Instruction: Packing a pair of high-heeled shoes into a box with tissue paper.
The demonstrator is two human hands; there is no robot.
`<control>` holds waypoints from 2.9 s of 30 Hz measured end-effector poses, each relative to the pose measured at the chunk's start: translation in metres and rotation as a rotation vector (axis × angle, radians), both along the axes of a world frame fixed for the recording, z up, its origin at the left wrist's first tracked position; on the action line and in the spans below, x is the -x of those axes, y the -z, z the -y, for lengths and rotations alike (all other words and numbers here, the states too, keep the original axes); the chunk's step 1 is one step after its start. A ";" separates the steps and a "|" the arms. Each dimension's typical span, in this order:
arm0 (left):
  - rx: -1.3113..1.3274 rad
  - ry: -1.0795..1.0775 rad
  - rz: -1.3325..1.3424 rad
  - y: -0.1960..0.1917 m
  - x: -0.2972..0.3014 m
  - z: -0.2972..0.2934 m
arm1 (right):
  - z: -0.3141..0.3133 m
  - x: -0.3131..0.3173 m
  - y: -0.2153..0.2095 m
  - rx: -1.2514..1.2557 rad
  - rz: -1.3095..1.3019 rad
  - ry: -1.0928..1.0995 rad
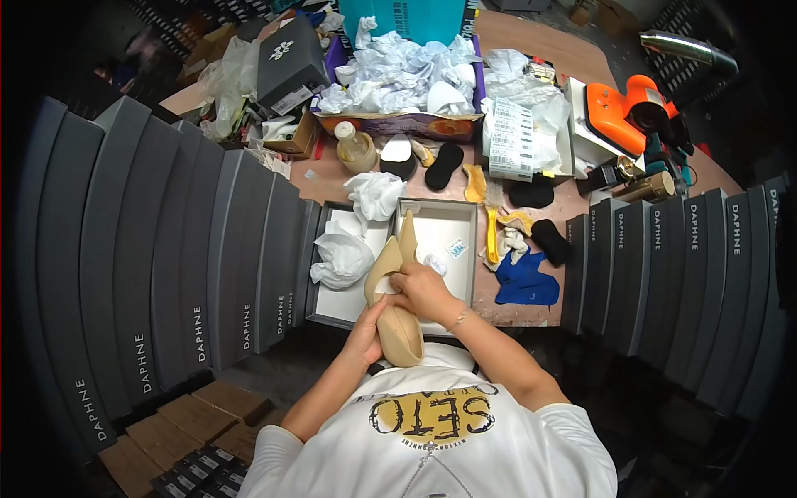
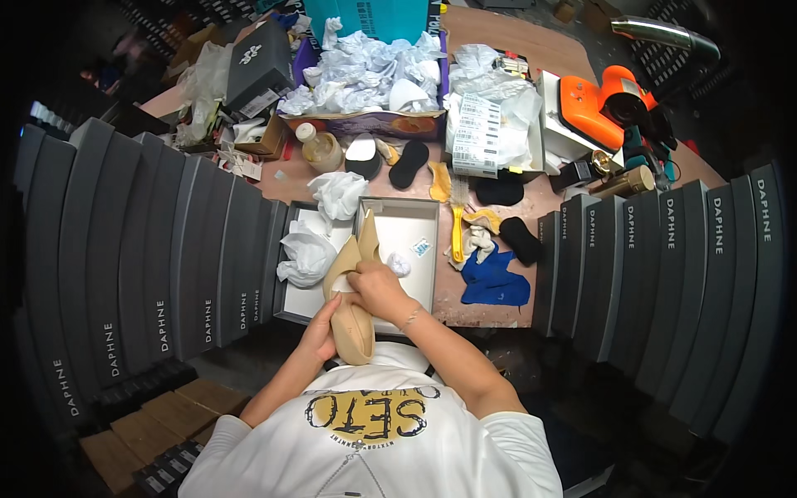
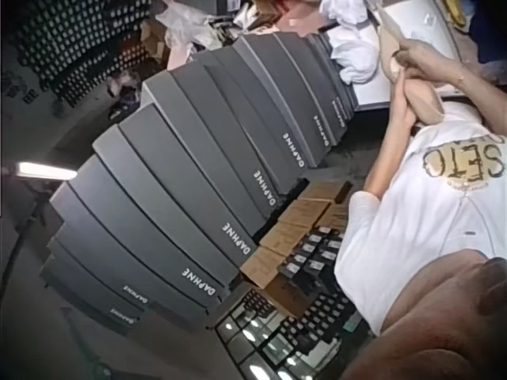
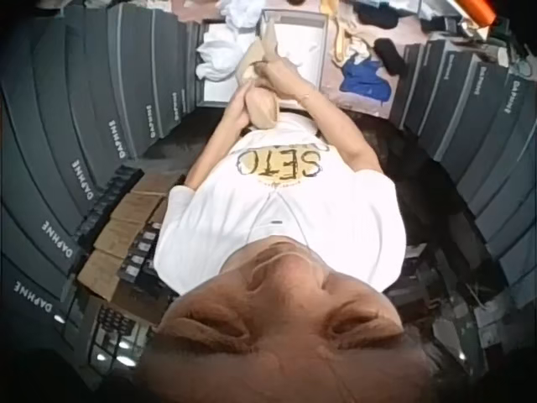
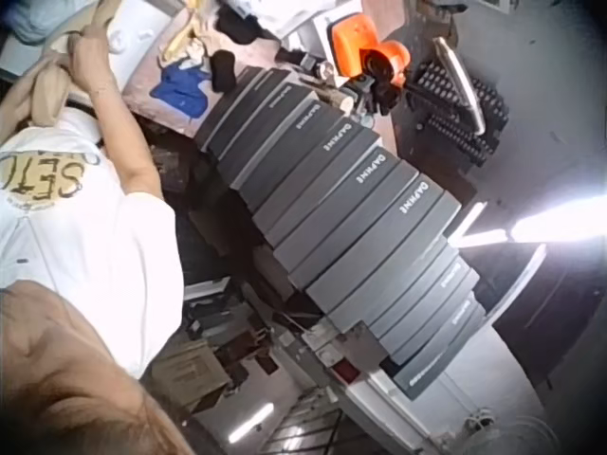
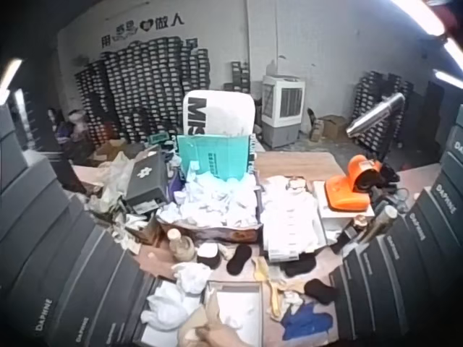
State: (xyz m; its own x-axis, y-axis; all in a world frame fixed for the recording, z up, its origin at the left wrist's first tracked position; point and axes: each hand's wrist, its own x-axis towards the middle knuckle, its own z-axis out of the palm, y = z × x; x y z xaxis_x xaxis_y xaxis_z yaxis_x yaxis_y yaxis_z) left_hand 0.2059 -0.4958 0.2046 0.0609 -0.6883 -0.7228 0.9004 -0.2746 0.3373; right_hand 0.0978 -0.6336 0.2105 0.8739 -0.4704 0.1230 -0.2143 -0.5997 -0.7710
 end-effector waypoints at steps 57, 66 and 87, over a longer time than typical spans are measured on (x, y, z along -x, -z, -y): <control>0.179 -0.170 0.154 -0.004 -0.086 -0.061 | -0.008 -0.108 0.065 0.092 -0.525 -0.324; 0.128 -0.054 0.216 -0.001 -0.096 -0.050 | -0.022 -0.123 0.114 0.145 -0.549 -0.185; 0.221 -0.151 0.120 -0.052 -0.035 0.001 | 0.136 0.094 0.027 0.631 -0.255 0.626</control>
State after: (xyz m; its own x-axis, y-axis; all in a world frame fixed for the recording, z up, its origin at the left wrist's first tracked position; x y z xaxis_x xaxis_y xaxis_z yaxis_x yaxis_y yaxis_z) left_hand 0.2414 -0.4973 0.2566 0.2510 -0.8051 -0.5374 0.8755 -0.0479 0.4808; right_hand 0.0036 -0.7694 0.1831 0.5184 -0.7773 0.3564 -0.7595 -0.6100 -0.2258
